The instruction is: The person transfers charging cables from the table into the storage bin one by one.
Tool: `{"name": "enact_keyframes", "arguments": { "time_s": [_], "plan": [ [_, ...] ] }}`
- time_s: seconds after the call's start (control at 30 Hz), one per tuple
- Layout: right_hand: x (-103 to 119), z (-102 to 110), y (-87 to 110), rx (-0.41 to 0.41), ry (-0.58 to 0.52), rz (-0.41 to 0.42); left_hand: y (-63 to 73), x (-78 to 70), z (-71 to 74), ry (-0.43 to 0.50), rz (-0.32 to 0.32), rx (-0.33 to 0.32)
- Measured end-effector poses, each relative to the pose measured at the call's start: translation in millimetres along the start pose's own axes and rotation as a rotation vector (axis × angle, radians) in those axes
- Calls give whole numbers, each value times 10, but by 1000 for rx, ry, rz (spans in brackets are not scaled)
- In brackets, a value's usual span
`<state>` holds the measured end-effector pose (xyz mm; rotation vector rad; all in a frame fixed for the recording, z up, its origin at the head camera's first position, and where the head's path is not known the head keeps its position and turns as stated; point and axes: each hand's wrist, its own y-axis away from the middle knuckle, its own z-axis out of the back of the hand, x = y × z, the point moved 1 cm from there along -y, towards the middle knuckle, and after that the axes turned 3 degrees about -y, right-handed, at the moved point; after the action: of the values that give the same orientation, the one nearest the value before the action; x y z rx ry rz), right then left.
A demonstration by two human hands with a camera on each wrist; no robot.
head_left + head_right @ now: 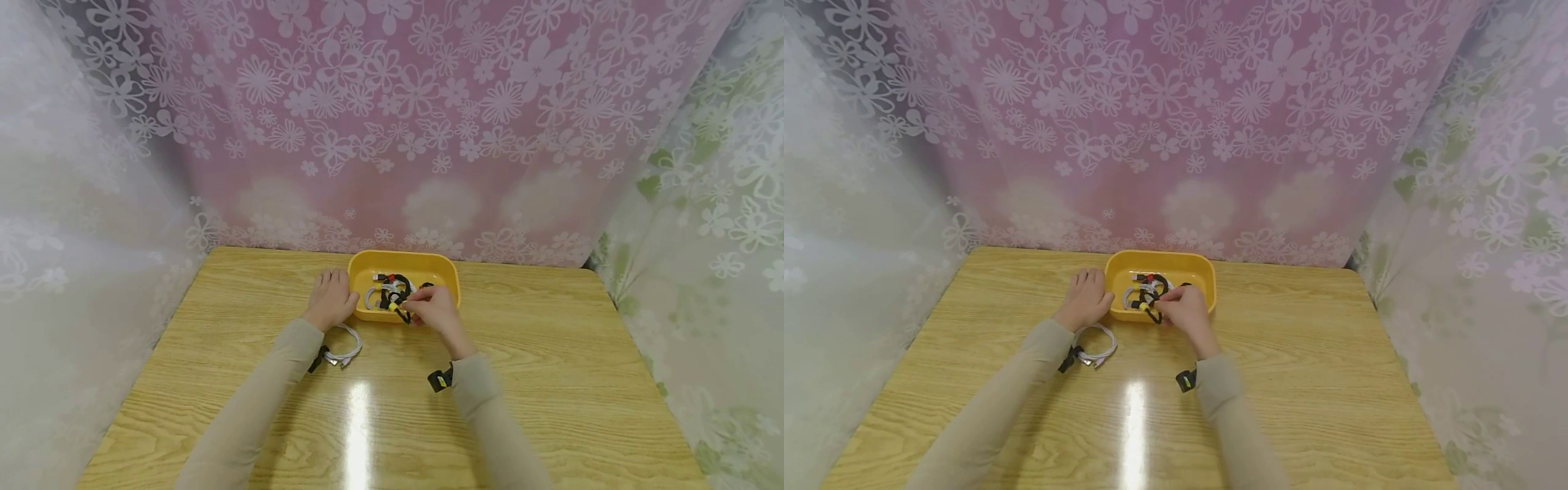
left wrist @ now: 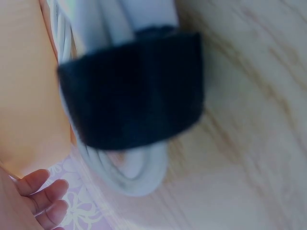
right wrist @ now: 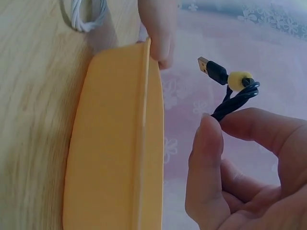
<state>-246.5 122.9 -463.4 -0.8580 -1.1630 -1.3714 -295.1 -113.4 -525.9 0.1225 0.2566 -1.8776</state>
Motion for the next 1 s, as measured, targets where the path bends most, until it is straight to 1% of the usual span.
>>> {"name": "enact_keyframes", "arguments": {
  "time_s": [0.27,0.47,0.67,0.83,1.0],
  "plan": [
    [30,193,-183,-31,13,-34,-17,10,1,0,-8,-1],
    [-64,291,-335,-61,17,-54,-32,19,-14,-8,-14,-10],
    [-159,310,-432,-42,28,-62,-27,21,-15,-5,-11,-6],
    [-209,279,-507,-34,87,-52,-24,24,-21,-8,-11,-1],
    [-293,243,-587,-24,211,-51,-21,29,-27,-8,-10,-2]
  ]
}}
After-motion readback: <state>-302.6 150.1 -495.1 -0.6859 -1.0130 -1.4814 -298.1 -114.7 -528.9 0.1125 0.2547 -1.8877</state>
